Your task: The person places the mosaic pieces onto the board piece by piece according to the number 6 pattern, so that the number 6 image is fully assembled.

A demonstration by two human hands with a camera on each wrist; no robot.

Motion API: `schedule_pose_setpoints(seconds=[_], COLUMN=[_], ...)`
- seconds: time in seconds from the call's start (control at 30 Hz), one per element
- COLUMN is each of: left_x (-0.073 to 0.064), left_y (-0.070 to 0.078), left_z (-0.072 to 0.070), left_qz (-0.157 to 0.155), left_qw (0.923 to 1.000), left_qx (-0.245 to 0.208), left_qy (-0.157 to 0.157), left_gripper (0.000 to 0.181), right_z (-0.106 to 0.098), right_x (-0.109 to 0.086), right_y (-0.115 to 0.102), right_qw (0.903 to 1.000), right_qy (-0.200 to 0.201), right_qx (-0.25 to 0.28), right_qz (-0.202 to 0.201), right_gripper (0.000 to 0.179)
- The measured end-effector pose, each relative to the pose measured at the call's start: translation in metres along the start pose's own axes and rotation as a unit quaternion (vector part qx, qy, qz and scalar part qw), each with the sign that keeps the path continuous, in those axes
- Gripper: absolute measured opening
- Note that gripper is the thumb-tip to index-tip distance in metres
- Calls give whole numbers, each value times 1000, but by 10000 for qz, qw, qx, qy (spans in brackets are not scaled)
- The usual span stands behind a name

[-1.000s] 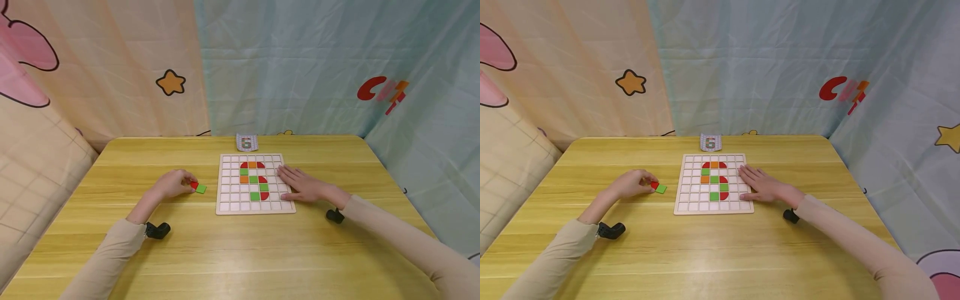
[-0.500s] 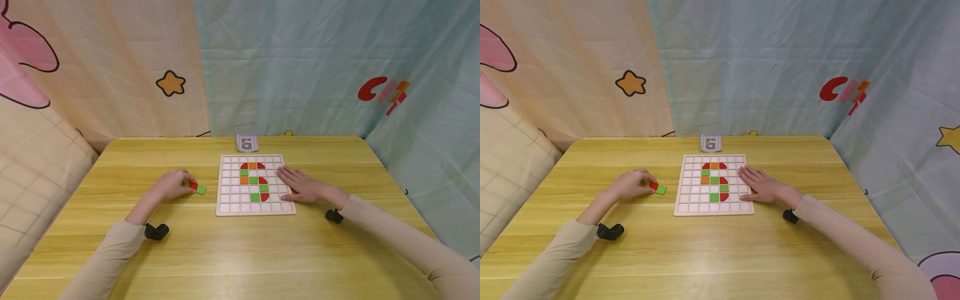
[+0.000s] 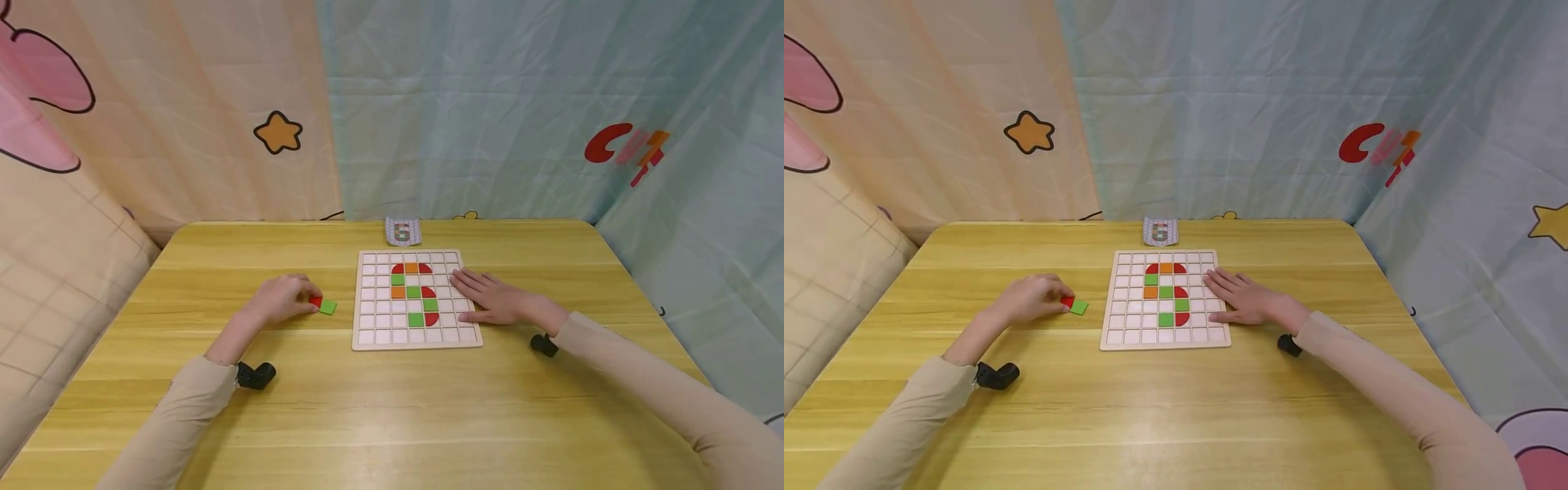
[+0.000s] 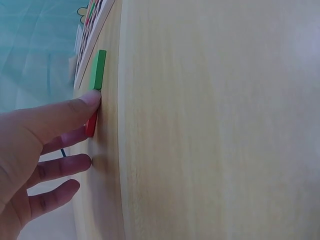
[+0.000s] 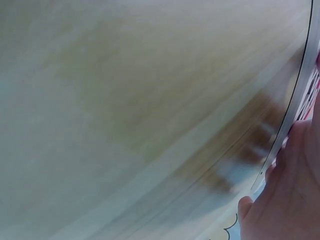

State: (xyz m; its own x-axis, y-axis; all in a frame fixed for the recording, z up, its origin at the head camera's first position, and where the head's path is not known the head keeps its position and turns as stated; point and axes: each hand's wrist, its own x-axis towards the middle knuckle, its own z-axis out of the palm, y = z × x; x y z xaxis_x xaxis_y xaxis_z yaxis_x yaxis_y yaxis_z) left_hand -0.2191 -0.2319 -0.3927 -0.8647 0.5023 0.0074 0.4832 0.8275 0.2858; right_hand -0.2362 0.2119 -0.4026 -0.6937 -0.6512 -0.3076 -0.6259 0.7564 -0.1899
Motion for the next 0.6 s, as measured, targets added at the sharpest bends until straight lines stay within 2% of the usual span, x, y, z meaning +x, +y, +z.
schedule_pose_setpoints(seconds=[0.6], left_x=[0], left_y=[-3], left_z=[0], left_qz=[225], left_qw=[9996], left_qx=[105], left_qy=[151], left_gripper=[24], right_z=[0], right_x=[-1], right_y=[-2], right_qw=[10000], right_qy=[7], right_qx=[47], right_qz=[-39], right_gripper=[84])
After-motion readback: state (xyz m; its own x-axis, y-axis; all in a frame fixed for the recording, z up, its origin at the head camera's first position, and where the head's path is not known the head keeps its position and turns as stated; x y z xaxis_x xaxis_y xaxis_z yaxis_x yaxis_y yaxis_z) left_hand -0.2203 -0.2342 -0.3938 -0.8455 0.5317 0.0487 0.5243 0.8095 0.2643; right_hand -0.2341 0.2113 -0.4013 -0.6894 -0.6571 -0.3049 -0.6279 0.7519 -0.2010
